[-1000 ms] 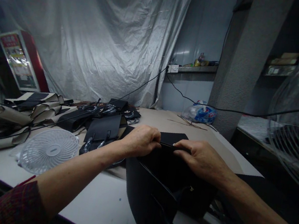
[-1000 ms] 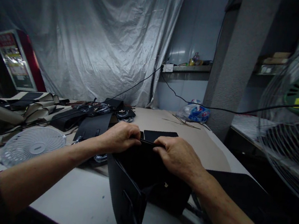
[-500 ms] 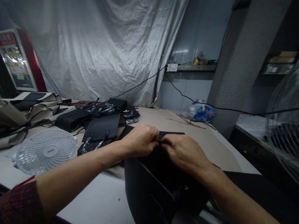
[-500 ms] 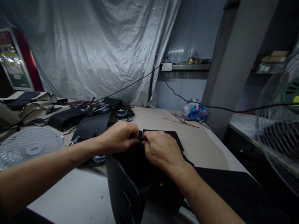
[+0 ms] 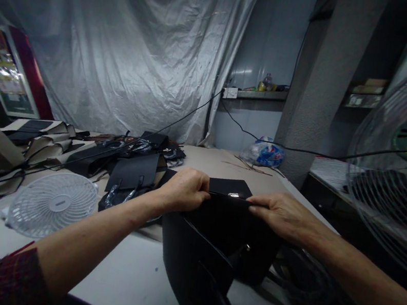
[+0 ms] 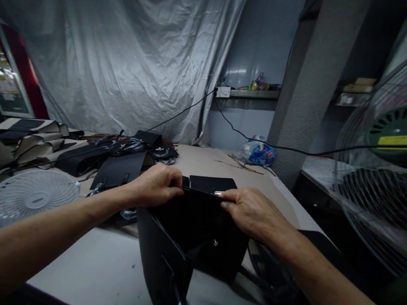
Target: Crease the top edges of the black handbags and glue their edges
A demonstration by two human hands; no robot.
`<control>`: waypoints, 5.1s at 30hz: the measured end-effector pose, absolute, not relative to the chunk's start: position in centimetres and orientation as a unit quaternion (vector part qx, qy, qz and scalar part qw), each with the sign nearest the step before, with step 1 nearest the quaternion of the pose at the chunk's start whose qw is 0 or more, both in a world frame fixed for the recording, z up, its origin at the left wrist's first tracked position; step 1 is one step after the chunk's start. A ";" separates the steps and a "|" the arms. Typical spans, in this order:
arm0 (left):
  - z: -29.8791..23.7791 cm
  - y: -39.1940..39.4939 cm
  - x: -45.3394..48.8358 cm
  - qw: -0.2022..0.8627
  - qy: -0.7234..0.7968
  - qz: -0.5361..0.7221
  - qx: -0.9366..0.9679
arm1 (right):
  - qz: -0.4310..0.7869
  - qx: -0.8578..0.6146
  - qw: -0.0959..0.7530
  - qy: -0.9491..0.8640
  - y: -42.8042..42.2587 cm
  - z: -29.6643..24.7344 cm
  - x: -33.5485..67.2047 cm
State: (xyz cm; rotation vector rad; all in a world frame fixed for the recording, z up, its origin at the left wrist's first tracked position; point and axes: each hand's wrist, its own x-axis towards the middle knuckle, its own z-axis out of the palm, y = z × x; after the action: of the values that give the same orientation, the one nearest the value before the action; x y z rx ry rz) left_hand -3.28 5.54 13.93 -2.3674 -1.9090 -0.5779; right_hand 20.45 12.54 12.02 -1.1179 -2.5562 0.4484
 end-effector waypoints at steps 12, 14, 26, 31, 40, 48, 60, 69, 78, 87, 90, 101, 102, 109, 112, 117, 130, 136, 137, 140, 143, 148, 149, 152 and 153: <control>13.9 5.8 -3.4 0.049 -0.624 -0.190 -0.757 | 0.334 -0.411 0.207 -0.822 11.0 12.1 25.5; 13.8 5.7 -3.4 0.049 -0.623 -0.188 -0.758 | 0.298 -0.416 0.212 -0.832 10.6 12.1 24.9; 14.0 5.1 -4.6 0.005 -0.566 -0.184 -0.804 | 0.090 -0.385 0.078 -0.915 9.2 15.0 22.1; 14.1 5.0 -4.8 -0.010 -0.576 -0.199 -0.793 | 0.070 -0.305 0.103 -0.944 8.8 16.3 17.0; 13.9 0.5 -7.4 -0.133 -0.708 -0.278 -0.635 | 0.092 -0.335 0.064 -0.936 10.2 15.5 13.7; 13.4 0.0 -11.0 -0.264 -0.674 -0.288 -0.627 | 0.209 -0.335 0.039 -0.918 9.8 14.5 12.6; 14.2 -0.8 -9.1 0.038 -0.628 -0.232 -0.742 | 0.230 -0.305 0.068 -0.922 10.2 13.6 13.1; 14.4 -1.0 -8.8 0.100 -0.611 -0.174 -0.766 | 0.245 -0.302 0.070 -0.918 10.0 13.4 13.4; 14.5 -0.8 -8.5 0.087 -0.617 -0.173 -0.762 | 0.132 -0.223 0.191 -0.947 8.7 13.8 12.0; 14.5 -0.7 -9.4 0.074 -0.617 -0.166 -0.766 | 0.113 -0.179 0.199 -0.957 8.4 13.7 8.7; 14.3 -0.7 -9.5 0.077 -0.626 -0.177 -0.756 | 0.118 -0.184 0.202 -0.955 8.5 13.5 8.6; 14.2 -0.8 -9.1 0.054 -0.626 -0.217 -0.747 | 0.148 -0.213 0.204 -0.944 8.8 13.6 9.0; 14.2 -0.8 -9.1 0.052 -0.622 -0.221 -0.749 | 0.141 -0.207 0.210 -0.945 8.8 13.5 9.0; 14.0 -0.8 -9.1 0.054 -0.628 -0.232 -0.741 | 0.091 -0.212 0.216 -0.949 8.6 13.6 8.8; 13.9 -0.8 -8.9 0.056 -0.635 -0.234 -0.734 | 0.085 -0.225 0.209 -0.948 8.5 13.7 8.7; 14.0 -1.0 -8.7 0.053 -0.654 -0.221 -0.722 | 0.079 -0.223 0.207 -0.949 8.5 13.7 8.5; 14.7 -0.7 -8.3 0.001 -0.651 -0.225 -0.725 | 0.149 -0.234 0.247 -0.929 9.0 13.5 8.1; 14.3 0.0 -8.2 -0.015 -0.653 -0.239 -0.719 | 0.308 -0.243 0.206 -0.896 10.1 14.1 9.1; 14.1 0.0 -8.2 -0.016 -0.657 -0.247 -0.712 | 0.346 -0.249 0.213 -0.879 10.5 14.3 9.5; 13.8 0.2 -8.2 -0.022 -0.665 -0.253 -0.703 | 0.373 -0.284 0.243 -0.849 11.5 14.8 10.8; 13.7 0.2 -8.2 -0.018 -0.665 -0.253 -0.702 | 0.294 -0.286 0.192 -0.892 11.5 14.9 11.3; 13.5 0.3 -8.3 -0.001 -0.660 -0.249 -0.708 | 0.181 -0.260 0.116 -0.941 10.0 14.3 10.1; 13.5 0.3 -8.3 0.004 -0.658 -0.249 -0.710 | 0.149 -0.268 0.117 -0.944 9.7 14.1 9.8; 13.5 0.3 -8.4 0.012 -0.658 -0.254 -0.709 | 0.032 -0.269 0.138 -0.953 9.5 13.8 9.0; 13.6 0.4 -8.4 0.007 -0.660 -0.256 -0.707 | 0.001 -0.267 0.145 -0.953 9.5 13.8 8.8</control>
State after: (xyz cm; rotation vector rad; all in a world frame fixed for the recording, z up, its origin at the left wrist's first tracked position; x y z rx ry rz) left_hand -8.42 0.37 13.58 -2.2098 -2.0627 -0.8008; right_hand 8.83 9.53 13.82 -0.7685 -2.7443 0.0032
